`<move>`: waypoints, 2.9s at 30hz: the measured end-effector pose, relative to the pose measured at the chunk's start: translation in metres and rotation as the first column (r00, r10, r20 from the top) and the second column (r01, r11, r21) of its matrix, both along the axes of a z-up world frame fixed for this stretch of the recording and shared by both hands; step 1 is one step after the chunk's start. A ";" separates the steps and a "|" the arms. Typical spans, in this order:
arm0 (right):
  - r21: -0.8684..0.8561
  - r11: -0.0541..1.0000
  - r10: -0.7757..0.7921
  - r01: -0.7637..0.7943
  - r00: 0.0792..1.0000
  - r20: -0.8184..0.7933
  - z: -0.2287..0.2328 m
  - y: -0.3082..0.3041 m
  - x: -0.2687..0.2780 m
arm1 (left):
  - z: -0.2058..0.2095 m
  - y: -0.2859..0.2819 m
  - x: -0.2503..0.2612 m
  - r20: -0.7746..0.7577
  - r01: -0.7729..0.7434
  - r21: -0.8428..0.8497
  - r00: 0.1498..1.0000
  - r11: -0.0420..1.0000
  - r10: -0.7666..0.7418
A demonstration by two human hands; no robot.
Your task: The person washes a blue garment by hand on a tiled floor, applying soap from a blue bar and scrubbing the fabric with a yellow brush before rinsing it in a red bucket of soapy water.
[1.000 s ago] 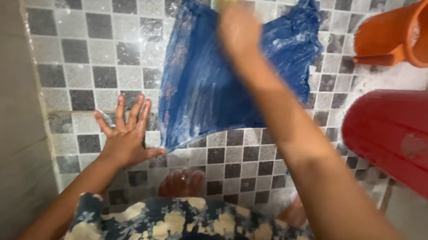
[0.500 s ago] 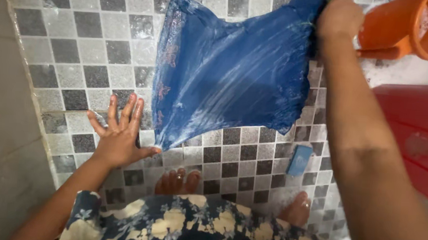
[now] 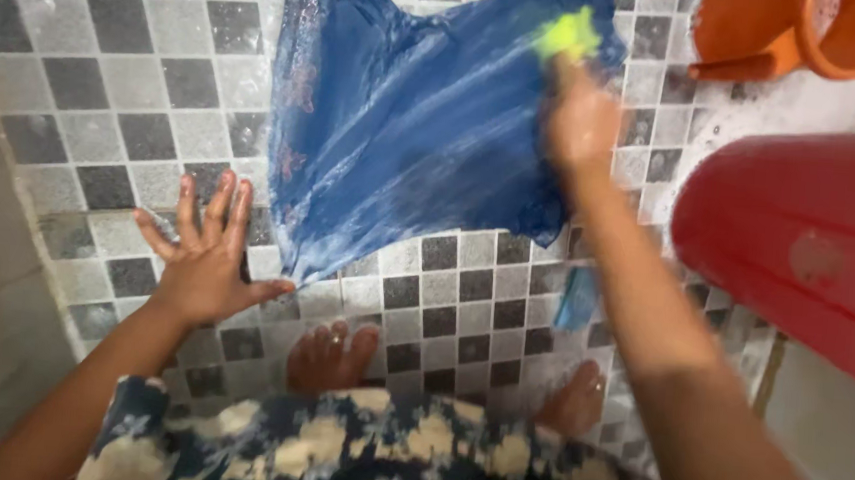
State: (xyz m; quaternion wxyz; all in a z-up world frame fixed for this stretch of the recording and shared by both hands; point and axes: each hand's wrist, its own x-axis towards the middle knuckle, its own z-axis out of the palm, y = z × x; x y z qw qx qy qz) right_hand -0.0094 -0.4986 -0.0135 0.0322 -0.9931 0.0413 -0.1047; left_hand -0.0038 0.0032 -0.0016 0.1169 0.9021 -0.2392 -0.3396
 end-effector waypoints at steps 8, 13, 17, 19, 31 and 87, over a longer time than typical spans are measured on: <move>-0.046 0.995 -0.090 0.087 0.994 -0.065 -0.083 0.192 -0.027 | 0.003 0.001 -0.001 0.005 0.018 -0.001 1.000 1.000 -0.018; 0.289 0.902 0.279 -0.321 0.944 0.177 -0.058 0.313 -0.106 | 0.006 -0.001 -0.001 -0.033 0.003 0.079 0.999 0.997 -0.001; 0.160 0.958 -0.230 0.239 0.970 -0.072 -0.025 0.059 -0.104 | 0.001 0.003 0.000 0.016 0.015 -0.031 1.000 0.999 -0.015; -0.127 0.926 -0.372 0.355 0.915 -0.157 0.011 0.000 -0.109 | 0.002 0.000 0.001 -0.008 0.005 0.006 1.000 1.000 -0.005; 0.138 0.989 0.015 0.047 0.910 -0.414 -0.059 0.282 -0.121 | 0.012 -0.003 0.003 -0.069 0.003 0.073 0.998 0.997 0.002; 0.896 -0.427 -0.826 -0.121 0.456 -0.332 0.237 -0.027 -0.182 | 0.219 -0.044 -0.015 -0.479 -0.310 -0.762 0.861 0.569 -0.173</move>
